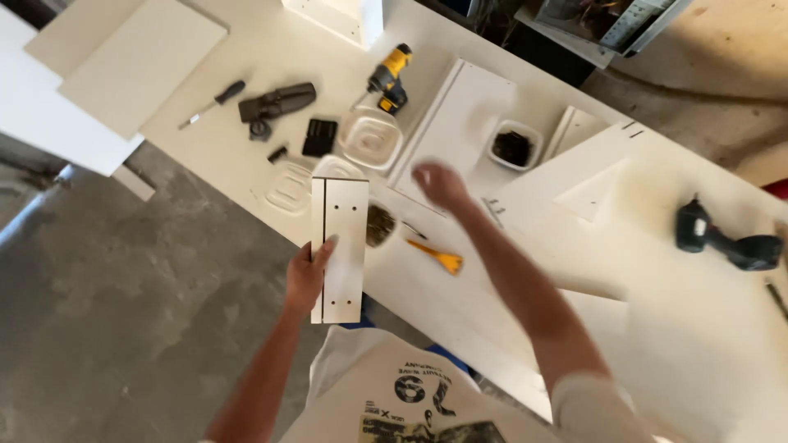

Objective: Assembling a wooden drawer or box using a power drill and screws on a workbench.

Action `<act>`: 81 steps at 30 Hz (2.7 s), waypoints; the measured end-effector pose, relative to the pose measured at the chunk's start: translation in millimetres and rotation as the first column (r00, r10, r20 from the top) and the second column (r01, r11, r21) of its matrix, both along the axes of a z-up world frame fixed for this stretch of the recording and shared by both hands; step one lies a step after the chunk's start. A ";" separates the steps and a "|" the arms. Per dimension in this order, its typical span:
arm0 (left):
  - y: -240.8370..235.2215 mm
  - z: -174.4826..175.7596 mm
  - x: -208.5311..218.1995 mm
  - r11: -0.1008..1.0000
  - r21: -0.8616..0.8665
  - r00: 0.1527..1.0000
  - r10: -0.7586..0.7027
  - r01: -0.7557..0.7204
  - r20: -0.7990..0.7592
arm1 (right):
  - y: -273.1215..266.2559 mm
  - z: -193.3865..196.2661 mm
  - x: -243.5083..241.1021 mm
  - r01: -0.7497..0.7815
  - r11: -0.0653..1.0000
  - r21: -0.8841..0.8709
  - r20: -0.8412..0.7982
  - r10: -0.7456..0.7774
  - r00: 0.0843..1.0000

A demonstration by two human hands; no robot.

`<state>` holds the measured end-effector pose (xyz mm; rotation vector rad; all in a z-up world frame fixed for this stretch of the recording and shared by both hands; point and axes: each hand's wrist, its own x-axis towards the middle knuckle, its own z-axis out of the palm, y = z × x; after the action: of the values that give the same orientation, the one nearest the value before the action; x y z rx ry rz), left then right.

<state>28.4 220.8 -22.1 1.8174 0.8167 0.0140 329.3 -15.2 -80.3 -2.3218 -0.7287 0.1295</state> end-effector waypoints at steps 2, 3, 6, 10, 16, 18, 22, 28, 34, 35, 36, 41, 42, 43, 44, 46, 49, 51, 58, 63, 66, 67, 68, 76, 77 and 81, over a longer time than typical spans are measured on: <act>23.0 43.4 10.9 0.999 0.019 0.998 -0.030 0.031 -0.050 | 50.6 20.2 45.6 0.053 0.999 0.001 0.080 -0.053 0.995; 34.3 66.5 18.0 0.997 0.048 0.995 -0.051 0.055 -0.087 | 76.2 31.4 70.8 0.095 0.995 0.018 0.173 -0.097 0.980; 89.0 33.2 7.4 0.989 0.079 0.979 -0.114 0.128 -0.170 | 116.9 -1.4 157.7 0.091 0.968 -0.235 0.786 0.135 0.603; 127.1 44.1 8.9 0.976 0.083 0.970 -0.187 0.201 -0.155 | 143.6 27.7 195.0 -0.095 0.755 -0.648 0.235 0.317 0.919; 151.5 20.6 27.0 0.948 -0.008 0.913 -0.309 0.319 -0.266 | 130.0 13.3 218.8 0.035 0.644 -0.764 0.488 0.543 0.683; 149.0 27.3 52.2 0.923 -0.057 0.907 -0.385 0.381 -0.173 | 115.5 66.5 198.1 -0.046 0.702 -0.711 0.328 0.389 0.861; 143.2 2.7 95.8 0.853 -0.014 0.852 -0.523 0.522 -0.032 | 54.1 144.5 111.7 0.143 0.887 -0.439 0.436 0.072 0.897; 97.1 26.3 161.1 0.734 -0.112 0.742 -0.670 0.669 0.042 | -32.4 191.1 -81.8 0.509 0.708 -0.490 0.143 -0.511 0.848; 12.3 4.9 210.2 0.656 -0.055 0.658 -0.751 0.753 0.053 | -90.1 105.6 -220.6 0.637 0.522 -0.567 -0.273 -0.849 0.453; -3.3 -15.2 223.0 0.663 0.005 0.661 -0.747 0.748 0.071 | -87.7 107.6 -233.8 0.662 0.496 -0.561 -0.312 -0.868 0.387; -18.9 -35.5 235.6 0.669 0.065 0.663 -0.743 0.741 0.090 | -84.7 109.5 -247.0 0.686 0.469 -0.557 -0.350 -0.881 0.319; -86.3 -160.6 334.6 0.712 0.263 0.725 -0.686 0.651 0.063 | -93.9 68.4 -266.5 0.714 0.418 -0.561 -0.344 -0.903 0.257; -96.2 -201.9 357.4 0.752 0.328 0.773 -0.628 0.571 0.094 | -93.3 65.9 -267.3 0.704 0.426 -0.568 -0.337 -0.901 0.274; -100.5 -204.3 362.3 0.747 0.328 0.767 -0.635 0.578 0.094 | -93.8 61.7 -268.4 0.708 0.420 -0.568 -0.337 -0.903 0.265; -104.3 -206.9 367.6 0.746 0.395 0.791 -0.608 0.536 0.074 | -93.7 57.3 -269.0 0.699 0.431 -0.571 -0.329 -0.900 0.286; -105.2 -209.1 372.1 0.736 0.464 0.814 -0.579 0.494 0.052 | -91.8 49.3 -270.0 0.689 0.444 -0.573 -0.326 -0.895 0.305; -104.6 -211.5 377.4 0.741 0.491 0.832 -0.552 0.458 0.058 | -91.5 43.5 -269.3 0.699 0.462 -0.546 -0.325 -0.886 0.332; -100.4 -220.5 385.9 0.722 0.557 0.833 -0.545 0.410 0.092 | -90.0 42.6 -268.3 0.698 0.484 -0.528 -0.327 -0.874 0.359; -96.7 -188.6 393.6 0.655 0.608 0.825 -0.566 0.447 0.003 | -87.8 49.4 -268.1 0.712 0.471 -0.520 -0.297 -0.882 0.366; -141.3 -143.8 349.9 0.746 0.417 0.764 -0.624 0.519 0.164 | -86.9 41.3 -272.2 0.761 0.460 -0.457 -0.280 -0.887 0.368; -184.8 -102.8 250.6 0.411 0.047 0.395 -0.898 0.910 0.194 | -88.8 36.8 -273.7 0.776 0.456 -0.435 -0.272 -0.888 0.370; -192.2 -79.9 240.7 0.403 0.048 0.387 -0.901 0.914 0.198 | -88.6 38.0 -271.8 0.781 0.449 -0.435 -0.269 -0.892 0.363; -199.1 -57.1 230.5 0.199 0.372 0.026 -0.907 0.907 0.421 | -88.2 39.1 -270.1 0.774 0.449 -0.446 -0.262 -0.893 0.367; -248.3 -57.8 238.5 -0.622 0.450 -0.685 -0.728 0.641 -0.031 | -89.6 33.2 -272.5 0.754 0.452 -0.478 -0.282 -0.891 0.355; -250.2 -51.4 242.2 -0.669 0.426 -0.719 -0.692 0.609 -0.059 | -90.2 31.5 -273.3 0.751 0.451 -0.483 -0.278 -0.892 0.357; -254.3 -69.2 256.5 -0.749 0.328 -0.759 -0.639 0.576 -0.124 | -87.8 29.8 -274.5 0.749 0.457 -0.479 -0.282 -0.889 0.361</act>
<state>284.8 -33.5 -91.3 1.8221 -1.9408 -1.0345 54.8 -103.0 -50.5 -2.4492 0.8606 0.3662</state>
